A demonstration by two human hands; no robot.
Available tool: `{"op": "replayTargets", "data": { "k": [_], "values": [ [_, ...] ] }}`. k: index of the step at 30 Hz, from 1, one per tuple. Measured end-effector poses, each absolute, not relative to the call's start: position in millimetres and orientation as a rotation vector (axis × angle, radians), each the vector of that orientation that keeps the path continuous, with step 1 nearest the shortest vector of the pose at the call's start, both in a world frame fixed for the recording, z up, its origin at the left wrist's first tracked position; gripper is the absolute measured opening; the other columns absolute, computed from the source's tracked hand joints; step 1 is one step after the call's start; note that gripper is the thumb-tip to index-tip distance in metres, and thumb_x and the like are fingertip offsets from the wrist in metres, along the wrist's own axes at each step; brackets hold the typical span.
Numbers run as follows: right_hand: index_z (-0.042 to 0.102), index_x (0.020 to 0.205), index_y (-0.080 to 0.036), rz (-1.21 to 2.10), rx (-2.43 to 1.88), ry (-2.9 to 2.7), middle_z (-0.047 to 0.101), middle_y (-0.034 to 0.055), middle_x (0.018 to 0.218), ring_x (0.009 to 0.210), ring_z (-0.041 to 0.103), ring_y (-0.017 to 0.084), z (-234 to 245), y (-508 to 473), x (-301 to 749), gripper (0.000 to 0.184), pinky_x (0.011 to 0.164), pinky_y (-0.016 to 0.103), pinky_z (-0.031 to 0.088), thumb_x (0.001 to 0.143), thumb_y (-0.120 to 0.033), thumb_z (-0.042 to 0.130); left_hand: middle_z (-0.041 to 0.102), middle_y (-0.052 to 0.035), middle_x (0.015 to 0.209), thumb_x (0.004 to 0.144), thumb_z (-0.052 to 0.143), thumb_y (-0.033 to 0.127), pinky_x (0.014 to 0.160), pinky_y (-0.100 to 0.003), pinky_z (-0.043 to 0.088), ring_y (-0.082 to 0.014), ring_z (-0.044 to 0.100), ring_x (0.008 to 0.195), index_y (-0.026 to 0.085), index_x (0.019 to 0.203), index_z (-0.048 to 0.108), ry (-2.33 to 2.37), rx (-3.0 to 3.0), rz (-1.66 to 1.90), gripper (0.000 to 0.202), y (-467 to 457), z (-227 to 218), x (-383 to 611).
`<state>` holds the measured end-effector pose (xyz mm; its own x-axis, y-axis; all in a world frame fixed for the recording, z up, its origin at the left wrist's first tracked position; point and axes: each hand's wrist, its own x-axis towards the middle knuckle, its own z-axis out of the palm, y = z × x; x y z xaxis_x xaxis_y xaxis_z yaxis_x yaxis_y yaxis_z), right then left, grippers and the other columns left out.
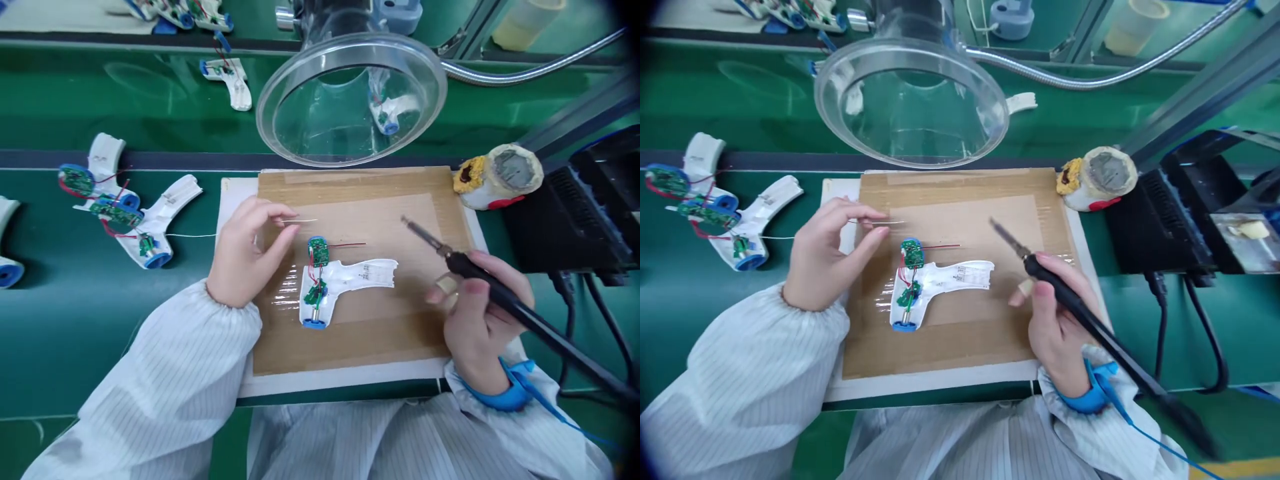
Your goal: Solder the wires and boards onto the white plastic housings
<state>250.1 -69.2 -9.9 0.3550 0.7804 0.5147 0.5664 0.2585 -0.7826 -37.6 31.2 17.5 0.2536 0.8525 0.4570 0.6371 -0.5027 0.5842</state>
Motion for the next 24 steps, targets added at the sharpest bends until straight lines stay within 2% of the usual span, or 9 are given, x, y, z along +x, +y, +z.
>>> {"op": "replayTargets", "data": {
  "k": [2,4,8,11,13,16,19,21,24],
  "values": [
    [0.069,0.130,-0.028,0.306,-1.468,-1.488,0.081,0.0046,0.114,0.098,0.081,0.024,-8.7,-66.4,248.6,0.024,0.094,0.041,0.064,0.107,-0.034,0.064,0.069,-0.0008,0.090,0.099,0.066,0.022,0.091,-0.034,0.057,-0.0175,0.068,0.088,0.021,0.106,0.073,1.381,2.162,1.054,0.010,32.8,13.5,-40.5],
    [0.065,0.137,-0.028,0.389,-1.446,-1.696,0.080,0.0050,0.125,0.122,0.076,0.026,-8.3,-63.2,247.6,0.035,0.109,0.043,0.060,0.103,-0.030,0.071,0.071,-0.0012,0.088,0.101,0.063,0.024,0.086,-0.032,0.057,-0.0169,0.068,0.084,0.019,0.104,0.074,1.359,2.105,1.025,0.013,33.0,9.9,-41.6],
    [0.056,0.148,-0.032,0.364,-1.395,-1.932,0.076,0.0048,0.137,0.124,0.075,0.027,-11.3,-57.9,248.1,0.059,0.106,0.043,0.064,0.096,-0.034,0.082,0.078,-0.0077,0.103,0.106,0.053,0.025,0.093,-0.038,0.058,-0.0223,0.071,0.096,0.016,0.114,0.074,1.401,2.225,0.874,0.025,31.5,9.0,-45.4],
    [0.056,0.148,-0.033,0.304,-1.395,-1.950,0.078,0.0036,0.132,0.117,0.078,0.027,-13.8,-55.6,248.7,0.060,0.101,0.040,0.066,0.095,-0.032,0.083,0.072,-0.0146,0.131,0.100,0.051,0.014,0.105,-0.046,0.055,-0.0293,0.066,0.122,0.014,0.132,0.069,1.464,2.368,0.792,0.036,27.9,13.9,-48.6],
    [0.058,0.147,-0.034,0.272,-1.392,-1.944,0.079,0.0033,0.130,0.113,0.079,0.026,-15.4,-55.6,249.1,0.058,0.096,0.038,0.068,0.095,-0.031,0.083,0.066,-0.0150,0.141,0.096,0.051,0.010,0.105,-0.045,0.056,-0.0299,0.062,0.132,0.015,0.136,0.066,1.425,2.353,0.848,0.043,24.4,17.5,-47.0],
    [0.060,0.145,-0.034,0.265,-1.391,-1.889,0.079,0.0033,0.130,0.112,0.080,0.027,-19.6,-58.3,250.5,0.062,0.098,0.041,0.069,0.090,-0.030,0.088,0.071,-0.0119,0.129,0.101,0.054,0.017,0.092,-0.038,0.059,-0.0222,0.070,0.105,0.017,0.134,0.067,1.303,2.212,0.915,0.036,18.9,19.2,-38.0],
    [0.059,0.146,-0.036,0.371,-1.385,-1.798,0.077,0.0031,0.134,0.119,0.078,0.030,-23.1,-62.5,251.9,0.070,0.107,0.051,0.066,0.085,-0.026,0.092,0.075,-0.0090,0.109,0.105,0.057,0.029,0.079,-0.033,0.056,-0.0162,0.065,0.074,0.015,0.139,0.066,1.168,2.155,0.726,0.038,15.7,16.3,-27.8],
    [0.059,0.147,-0.037,0.452,-1.341,-1.734,0.076,0.0021,0.136,0.122,0.076,0.029,-21.1,-64.3,251.6,0.073,0.108,0.051,0.066,0.084,-0.021,0.093,0.074,-0.0076,0.097,0.105,0.056,0.030,0.073,-0.031,0.053,-0.0167,0.063,0.073,0.014,0.135,0.070,1.132,2.134,0.669,0.037,15.1,15.0,-24.2],
    [0.061,0.145,-0.038,0.560,-1.249,-1.634,0.075,-0.0003,0.137,0.121,0.077,0.025,-7.8,-65.2,249.0,0.075,0.109,0.042,0.066,0.082,-0.014,0.093,0.071,-0.0046,0.085,0.103,0.057,0.029,0.062,-0.028,0.046,-0.0152,0.059,0.068,0.015,0.119,0.077,1.120,1.900,0.801,0.028,15.0,18.3,-23.1]
  ]
}}
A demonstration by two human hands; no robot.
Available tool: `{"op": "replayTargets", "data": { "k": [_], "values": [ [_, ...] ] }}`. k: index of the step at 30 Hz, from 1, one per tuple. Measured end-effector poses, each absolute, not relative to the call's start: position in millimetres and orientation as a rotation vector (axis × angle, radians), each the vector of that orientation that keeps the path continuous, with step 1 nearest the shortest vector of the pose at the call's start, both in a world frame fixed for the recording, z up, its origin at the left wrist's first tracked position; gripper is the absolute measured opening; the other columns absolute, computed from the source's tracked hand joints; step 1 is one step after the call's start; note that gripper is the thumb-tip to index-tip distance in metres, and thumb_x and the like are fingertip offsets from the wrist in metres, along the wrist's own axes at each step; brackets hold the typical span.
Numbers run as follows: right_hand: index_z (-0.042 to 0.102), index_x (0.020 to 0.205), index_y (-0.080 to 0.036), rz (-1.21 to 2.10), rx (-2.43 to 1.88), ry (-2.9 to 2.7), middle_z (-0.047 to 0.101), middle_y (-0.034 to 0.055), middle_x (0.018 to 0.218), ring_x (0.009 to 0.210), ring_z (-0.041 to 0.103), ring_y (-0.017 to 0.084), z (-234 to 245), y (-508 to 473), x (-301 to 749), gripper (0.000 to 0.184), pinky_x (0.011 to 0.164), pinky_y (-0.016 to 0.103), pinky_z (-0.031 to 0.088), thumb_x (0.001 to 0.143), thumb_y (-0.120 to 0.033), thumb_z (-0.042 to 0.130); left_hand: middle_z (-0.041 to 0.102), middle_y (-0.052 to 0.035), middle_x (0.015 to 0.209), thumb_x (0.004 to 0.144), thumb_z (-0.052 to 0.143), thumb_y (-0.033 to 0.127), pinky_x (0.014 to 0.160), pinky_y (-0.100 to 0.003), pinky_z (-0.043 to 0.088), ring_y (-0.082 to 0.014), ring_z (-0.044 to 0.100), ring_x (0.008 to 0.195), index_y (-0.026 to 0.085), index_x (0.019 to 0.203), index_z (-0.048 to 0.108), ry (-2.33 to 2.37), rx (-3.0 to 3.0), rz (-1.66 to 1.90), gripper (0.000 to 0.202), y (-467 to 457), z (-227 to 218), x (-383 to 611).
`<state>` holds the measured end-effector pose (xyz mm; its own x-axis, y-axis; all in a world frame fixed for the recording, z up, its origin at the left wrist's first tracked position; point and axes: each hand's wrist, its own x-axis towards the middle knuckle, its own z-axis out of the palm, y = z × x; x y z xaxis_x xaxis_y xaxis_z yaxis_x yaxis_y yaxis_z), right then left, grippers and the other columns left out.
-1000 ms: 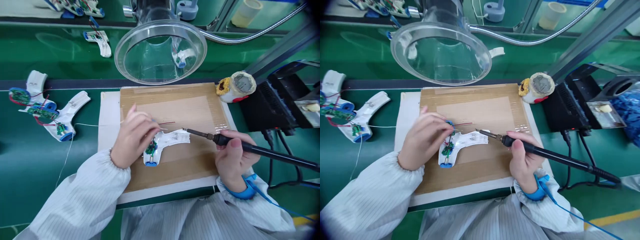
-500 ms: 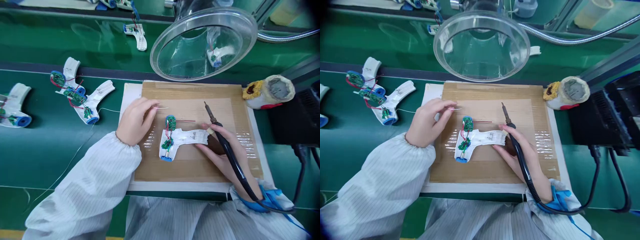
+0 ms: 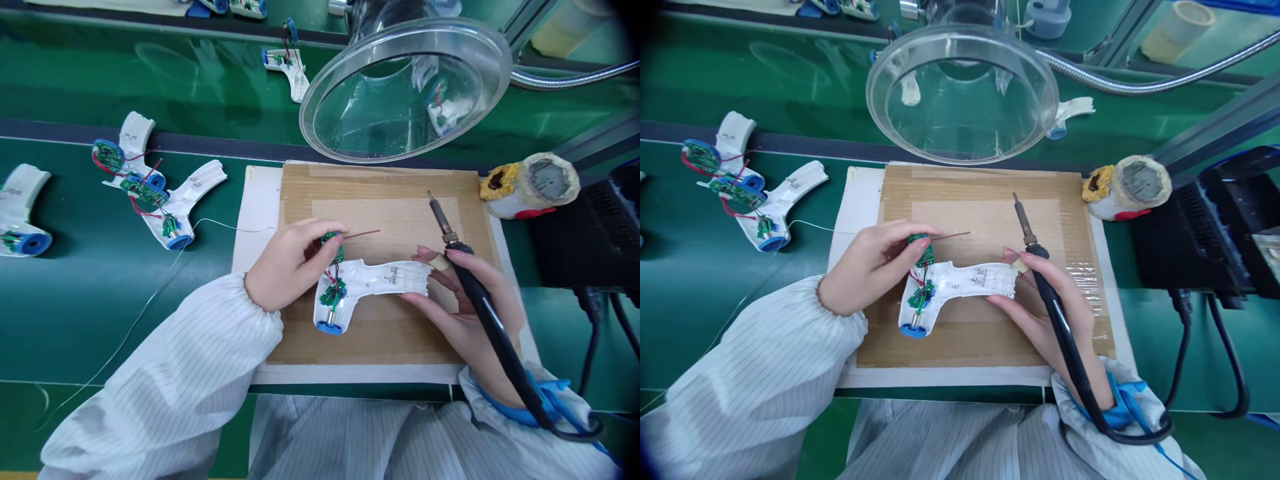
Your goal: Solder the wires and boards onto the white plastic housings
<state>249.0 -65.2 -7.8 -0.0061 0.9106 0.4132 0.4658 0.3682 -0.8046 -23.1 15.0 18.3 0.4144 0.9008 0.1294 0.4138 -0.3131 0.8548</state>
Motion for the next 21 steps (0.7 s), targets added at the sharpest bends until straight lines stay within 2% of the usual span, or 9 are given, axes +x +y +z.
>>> {"op": "replayTargets", "data": {
  "k": [3,7,13,18,21],
  "values": [
    [0.063,0.144,-0.039,0.679,-1.237,-1.541,0.074,0.0000,0.139,0.121,0.077,0.024,14.3,-67.1,246.4,0.077,0.108,0.040,0.067,0.080,-0.010,0.093,0.068,-0.0013,0.078,0.101,0.063,0.032,0.053,-0.024,0.041,-0.0117,0.053,0.060,0.017,0.106,0.078,1.051,1.502,0.930,0.021,13.7,25.6,-21.7],
    [0.064,0.143,-0.039,0.670,-1.231,-1.505,0.075,0.0010,0.137,0.122,0.076,0.025,40.3,-73.2,244.5,0.082,0.109,0.040,0.067,0.075,-0.005,0.095,0.067,-0.0003,0.078,0.098,0.069,0.035,0.050,-0.021,0.038,-0.0101,0.053,0.060,0.019,0.097,0.080,0.975,1.145,0.954,0.018,9.7,34.3,-16.4],
    [0.065,0.142,-0.040,0.640,-1.214,-1.525,0.073,0.0019,0.136,0.121,0.076,0.025,49.8,-76.2,246.1,0.083,0.110,0.041,0.066,0.073,-0.007,0.097,0.065,0.0007,0.073,0.093,0.077,0.034,0.049,-0.019,0.037,-0.0087,0.051,0.060,0.021,0.094,0.084,0.937,0.994,0.944,0.015,5.8,40.0,-12.2],
    [0.065,0.142,-0.039,0.639,-1.191,-1.534,0.073,0.0034,0.136,0.120,0.077,0.028,47.2,-75.1,249.3,0.085,0.110,0.044,0.066,0.071,-0.005,0.097,0.068,-0.0008,0.075,0.088,0.082,0.040,0.049,-0.019,0.035,-0.0086,0.051,0.060,0.021,0.094,0.084,0.959,0.938,0.919,0.020,5.6,40.7,-12.5],
    [0.066,0.141,-0.040,0.636,-1.195,-1.531,0.073,0.0025,0.136,0.120,0.077,0.027,47.4,-75.3,249.0,0.084,0.110,0.042,0.066,0.071,-0.006,0.097,0.069,-0.0016,0.076,0.087,0.083,0.041,0.049,-0.019,0.035,-0.0087,0.051,0.061,0.021,0.094,0.085,0.970,0.933,0.922,0.021,5.4,40.6,-12.5]
  ]
}}
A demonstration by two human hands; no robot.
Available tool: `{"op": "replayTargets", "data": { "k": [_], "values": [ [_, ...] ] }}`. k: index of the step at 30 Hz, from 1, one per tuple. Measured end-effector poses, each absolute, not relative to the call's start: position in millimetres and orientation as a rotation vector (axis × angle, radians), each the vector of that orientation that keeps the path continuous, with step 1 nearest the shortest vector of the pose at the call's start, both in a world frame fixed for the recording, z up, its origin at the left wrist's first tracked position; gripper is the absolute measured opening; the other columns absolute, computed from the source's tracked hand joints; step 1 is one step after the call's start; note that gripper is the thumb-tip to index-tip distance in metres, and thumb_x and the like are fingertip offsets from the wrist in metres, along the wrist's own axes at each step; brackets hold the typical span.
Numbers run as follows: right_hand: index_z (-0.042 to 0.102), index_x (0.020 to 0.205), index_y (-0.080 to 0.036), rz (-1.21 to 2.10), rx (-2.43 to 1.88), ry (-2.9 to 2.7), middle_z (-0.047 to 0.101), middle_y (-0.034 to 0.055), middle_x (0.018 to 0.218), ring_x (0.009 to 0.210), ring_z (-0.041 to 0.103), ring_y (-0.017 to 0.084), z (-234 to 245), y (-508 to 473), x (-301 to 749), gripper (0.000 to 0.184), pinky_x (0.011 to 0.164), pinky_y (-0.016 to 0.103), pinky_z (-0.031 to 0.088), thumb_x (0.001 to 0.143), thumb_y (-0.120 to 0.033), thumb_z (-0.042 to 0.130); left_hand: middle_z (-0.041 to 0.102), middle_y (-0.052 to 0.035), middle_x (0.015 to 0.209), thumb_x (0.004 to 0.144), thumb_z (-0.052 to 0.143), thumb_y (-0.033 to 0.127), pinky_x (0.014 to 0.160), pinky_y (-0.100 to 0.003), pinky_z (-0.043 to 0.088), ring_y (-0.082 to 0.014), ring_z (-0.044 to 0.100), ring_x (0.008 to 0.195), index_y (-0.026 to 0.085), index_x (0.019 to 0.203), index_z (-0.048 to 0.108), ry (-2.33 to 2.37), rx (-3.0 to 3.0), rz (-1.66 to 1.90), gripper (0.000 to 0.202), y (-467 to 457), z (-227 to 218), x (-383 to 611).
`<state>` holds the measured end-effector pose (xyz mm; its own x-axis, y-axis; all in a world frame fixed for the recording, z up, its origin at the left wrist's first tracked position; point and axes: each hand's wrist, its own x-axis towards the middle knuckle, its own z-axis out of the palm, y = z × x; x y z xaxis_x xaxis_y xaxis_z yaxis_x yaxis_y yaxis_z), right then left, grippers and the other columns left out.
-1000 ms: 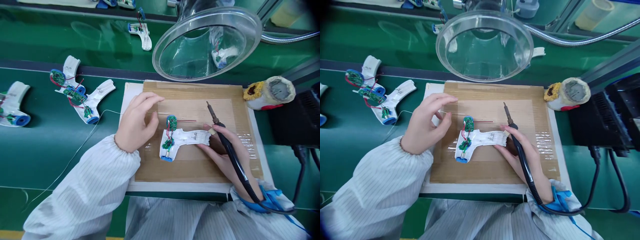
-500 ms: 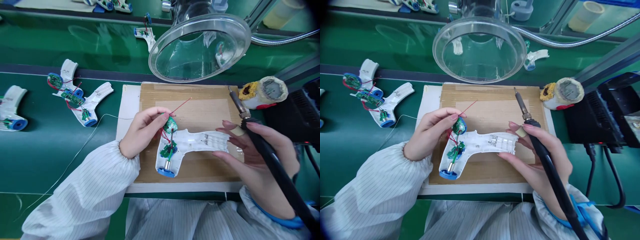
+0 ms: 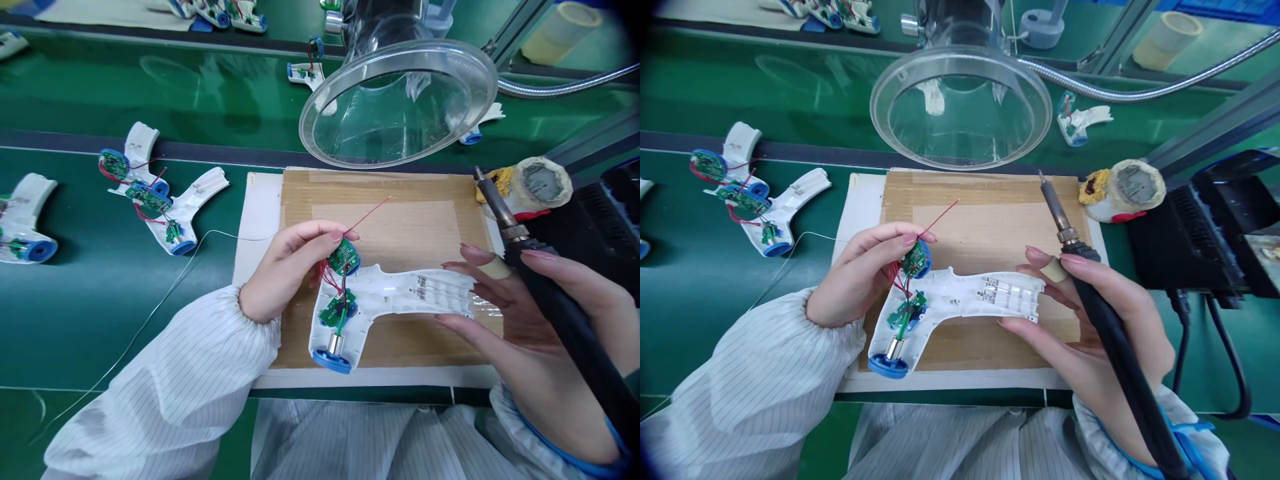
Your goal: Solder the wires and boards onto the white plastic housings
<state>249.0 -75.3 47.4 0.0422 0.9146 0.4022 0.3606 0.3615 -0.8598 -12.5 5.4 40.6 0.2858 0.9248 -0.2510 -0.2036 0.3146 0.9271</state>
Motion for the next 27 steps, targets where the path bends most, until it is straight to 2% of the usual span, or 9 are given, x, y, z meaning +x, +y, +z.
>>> {"op": "replayTargets", "data": {
  "k": [4,10,19,24,27],
  "values": [
    [0.066,0.141,-0.041,0.622,-1.199,-1.519,0.075,0.0005,0.135,0.118,0.078,0.025,48.2,-75.8,247.1,0.085,0.107,0.038,0.068,0.070,-0.007,0.098,0.069,-0.0019,0.078,0.088,0.082,0.042,0.046,-0.019,0.034,-0.0081,0.050,0.059,0.021,0.095,0.085,0.976,0.939,0.908,0.023,4.6,40.6,-12.7],
    [0.065,0.142,-0.040,0.612,-1.235,-1.502,0.074,0.0019,0.136,0.117,0.078,0.028,47.7,-79.4,247.4,0.088,0.107,0.043,0.069,0.068,-0.009,0.100,0.065,0.0000,0.074,0.090,0.079,0.041,0.042,-0.020,0.032,-0.0089,0.049,0.056,0.023,0.098,0.084,0.961,0.962,0.885,0.020,3.5,41.8,-13.9],
    [0.066,0.141,-0.043,0.605,-1.232,-1.511,0.075,0.0009,0.135,0.119,0.077,0.028,47.2,-78.6,246.1,0.089,0.105,0.042,0.070,0.067,-0.008,0.100,0.067,-0.0027,0.077,0.091,0.075,0.041,0.044,-0.024,0.031,-0.0106,0.044,0.055,0.024,0.100,0.084,1.000,1.044,0.898,0.021,4.6,40.0,-15.1],
    [0.065,0.142,-0.042,0.620,-1.212,-1.504,0.074,0.0013,0.136,0.122,0.076,0.030,49.4,-76.7,243.8,0.089,0.102,0.044,0.071,0.068,-0.006,0.099,0.067,-0.0019,0.076,0.095,0.071,0.045,0.044,-0.025,0.034,-0.0111,0.046,0.054,0.024,0.104,0.083,1.010,1.081,0.878,0.026,3.8,40.9,-15.0],
    [0.064,0.143,-0.040,0.655,-1.223,-1.521,0.073,0.0026,0.140,0.125,0.075,0.029,41.6,-74.4,246.6,0.086,0.107,0.044,0.068,0.071,-0.006,0.097,0.072,-0.0039,0.084,0.101,0.064,0.047,0.052,-0.027,0.043,-0.0143,0.057,0.063,0.021,0.114,0.080,1.101,1.394,0.876,0.033,7.8,40.2,-22.7]
  ]
}}
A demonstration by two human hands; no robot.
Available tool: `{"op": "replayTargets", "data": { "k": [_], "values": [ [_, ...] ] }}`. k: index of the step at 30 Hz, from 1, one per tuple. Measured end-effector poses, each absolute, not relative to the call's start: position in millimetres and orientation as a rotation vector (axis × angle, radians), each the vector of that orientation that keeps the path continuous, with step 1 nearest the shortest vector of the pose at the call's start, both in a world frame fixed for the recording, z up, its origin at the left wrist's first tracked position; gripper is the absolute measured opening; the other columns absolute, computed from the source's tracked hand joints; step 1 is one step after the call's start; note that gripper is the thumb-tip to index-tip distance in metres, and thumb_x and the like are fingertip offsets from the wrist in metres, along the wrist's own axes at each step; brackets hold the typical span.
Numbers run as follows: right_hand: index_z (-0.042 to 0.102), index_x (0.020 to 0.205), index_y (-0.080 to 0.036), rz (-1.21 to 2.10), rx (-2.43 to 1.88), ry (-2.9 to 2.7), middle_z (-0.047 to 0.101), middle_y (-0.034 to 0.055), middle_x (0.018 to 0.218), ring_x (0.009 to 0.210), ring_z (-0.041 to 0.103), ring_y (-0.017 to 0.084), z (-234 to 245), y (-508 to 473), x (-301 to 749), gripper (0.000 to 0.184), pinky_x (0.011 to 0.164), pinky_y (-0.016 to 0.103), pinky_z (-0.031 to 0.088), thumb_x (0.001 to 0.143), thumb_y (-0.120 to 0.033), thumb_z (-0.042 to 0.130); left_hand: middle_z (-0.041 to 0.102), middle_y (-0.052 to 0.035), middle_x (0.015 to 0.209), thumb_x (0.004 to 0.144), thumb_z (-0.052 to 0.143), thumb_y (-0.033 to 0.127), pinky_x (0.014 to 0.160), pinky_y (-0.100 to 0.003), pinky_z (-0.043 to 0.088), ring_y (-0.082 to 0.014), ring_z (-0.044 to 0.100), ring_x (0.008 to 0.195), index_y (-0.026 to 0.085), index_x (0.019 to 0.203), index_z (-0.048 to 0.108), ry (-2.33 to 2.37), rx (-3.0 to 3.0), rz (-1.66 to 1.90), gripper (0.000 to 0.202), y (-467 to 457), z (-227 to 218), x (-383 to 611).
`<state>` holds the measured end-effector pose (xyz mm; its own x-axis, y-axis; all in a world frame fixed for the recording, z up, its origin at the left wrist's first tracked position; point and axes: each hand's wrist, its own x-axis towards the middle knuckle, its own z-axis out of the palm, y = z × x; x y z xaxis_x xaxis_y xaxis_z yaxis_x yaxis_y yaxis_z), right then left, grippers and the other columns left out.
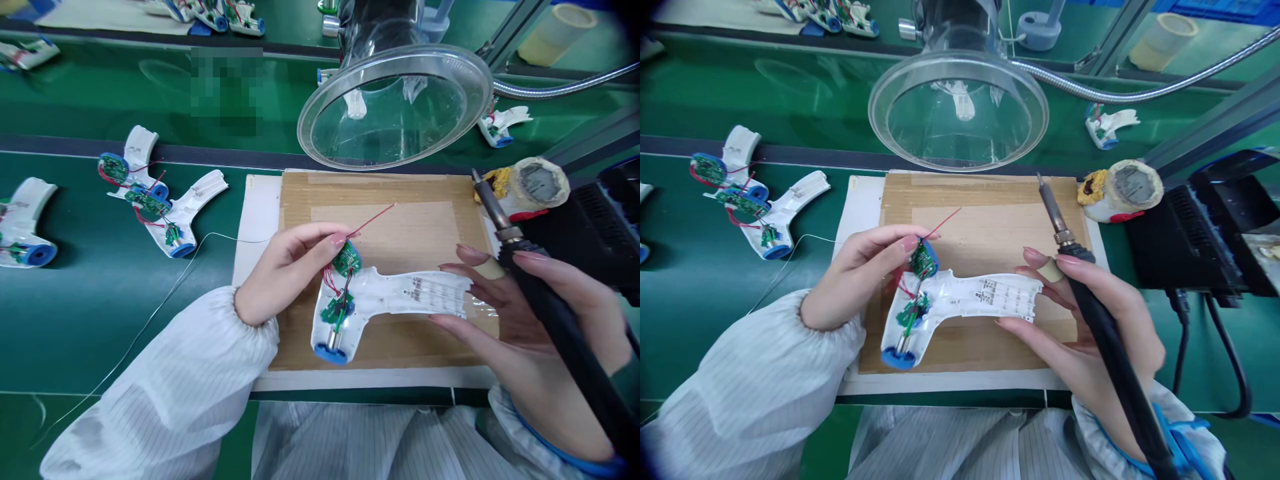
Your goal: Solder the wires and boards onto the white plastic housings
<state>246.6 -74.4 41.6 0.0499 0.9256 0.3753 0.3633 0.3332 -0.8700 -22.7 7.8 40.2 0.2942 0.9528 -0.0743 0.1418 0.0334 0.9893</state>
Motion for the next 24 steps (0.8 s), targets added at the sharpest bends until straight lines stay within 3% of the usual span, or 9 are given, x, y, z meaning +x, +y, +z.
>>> {"op": "replayTargets", "data": {
  "k": [3,5,8,10,13,16,20,24],
  "values": [
    [0.062,0.145,-0.037,0.670,-1.238,-1.552,0.074,0.0035,0.142,0.120,0.078,0.026,24.1,-69.7,251.6,0.083,0.106,0.038,0.067,0.075,-0.007,0.095,0.074,-0.0100,0.110,0.103,0.061,0.041,0.077,-0.033,0.055,-0.0217,0.068,0.093,0.018,0.122,0.077,1.302,1.934,0.824,0.034,15.7,34.1,-37.8],
    [0.060,0.146,-0.036,0.705,-1.255,-1.580,0.073,0.0041,0.143,0.117,0.079,0.026,11.6,-65.7,255.2,0.079,0.103,0.036,0.068,0.079,-0.010,0.093,0.074,-0.0105,0.113,0.101,0.063,0.036,0.087,-0.039,0.054,-0.0259,0.068,0.103,0.018,0.121,0.076,1.373,2.215,0.641,0.030,20.7,27.0,-47.8],
    [0.056,0.148,-0.035,0.732,-1.289,-1.644,0.070,0.0066,0.146,0.118,0.079,0.026,-2.4,-59.6,260.3,0.074,0.101,0.040,0.068,0.085,-0.017,0.090,0.073,-0.0067,0.096,0.100,0.063,0.028,0.082,-0.038,0.052,-0.0262,0.067,0.097,0.019,0.104,0.075,1.354,2.399,0.413,0.016,25.6,17.2,-56.6],
    [0.055,0.149,-0.033,0.703,-1.320,-1.705,0.070,0.0084,0.147,0.117,0.079,0.026,-8.2,-56.4,263.0,0.073,0.104,0.042,0.067,0.086,-0.023,0.090,0.071,-0.0055,0.090,0.103,0.057,0.023,0.074,-0.036,0.050,-0.0240,0.066,0.088,0.020,0.093,0.071,1.390,2.430,0.434,0.017,27.4,14.4,-58.2],
    [0.054,0.150,-0.033,0.684,-1.358,-1.768,0.069,0.0095,0.147,0.116,0.079,0.027,-14.0,-53.3,265.0,0.072,0.108,0.047,0.065,0.088,-0.028,0.090,0.071,-0.0093,0.102,0.104,0.054,0.021,0.071,-0.038,0.050,-0.0255,0.067,0.090,0.021,0.101,0.070,1.571,2.477,0.660,0.017,27.2,16.7,-55.1],
    [0.055,0.150,-0.033,0.726,-1.352,-1.762,0.068,0.0094,0.148,0.118,0.079,0.028,-17.2,-52.2,264.3,0.070,0.108,0.048,0.065,0.089,-0.029,0.089,0.070,-0.0121,0.111,0.103,0.060,0.021,0.080,-0.042,0.055,-0.0283,0.067,0.101,0.021,0.111,0.071,1.545,2.565,0.902,0.013,17.8,22.1,-42.6],
    [0.055,0.150,-0.033,0.750,-1.352,-1.741,0.067,0.0085,0.149,0.118,0.078,0.027,-19.3,-52.5,263.6,0.070,0.106,0.046,0.066,0.089,-0.029,0.088,0.068,-0.0150,0.112,0.100,0.070,0.030,0.086,-0.047,0.059,-0.0309,0.068,0.105,0.015,0.096,0.071,1.262,2.587,0.895,0.015,-8.7,22.8,-16.4],
    [0.056,0.149,-0.034,0.713,-1.364,-1.749,0.069,0.0075,0.148,0.123,0.076,0.028,-16.8,-53.6,261.6,0.071,0.111,0.049,0.063,0.087,-0.029,0.090,0.069,-0.0179,0.120,0.100,0.067,0.021,0.088,-0.049,0.060,-0.0337,0.068,0.109,0.014,0.090,0.070,1.360,2.564,0.790,0.013,-25.9,17.0,-0.6]
  ]
}}
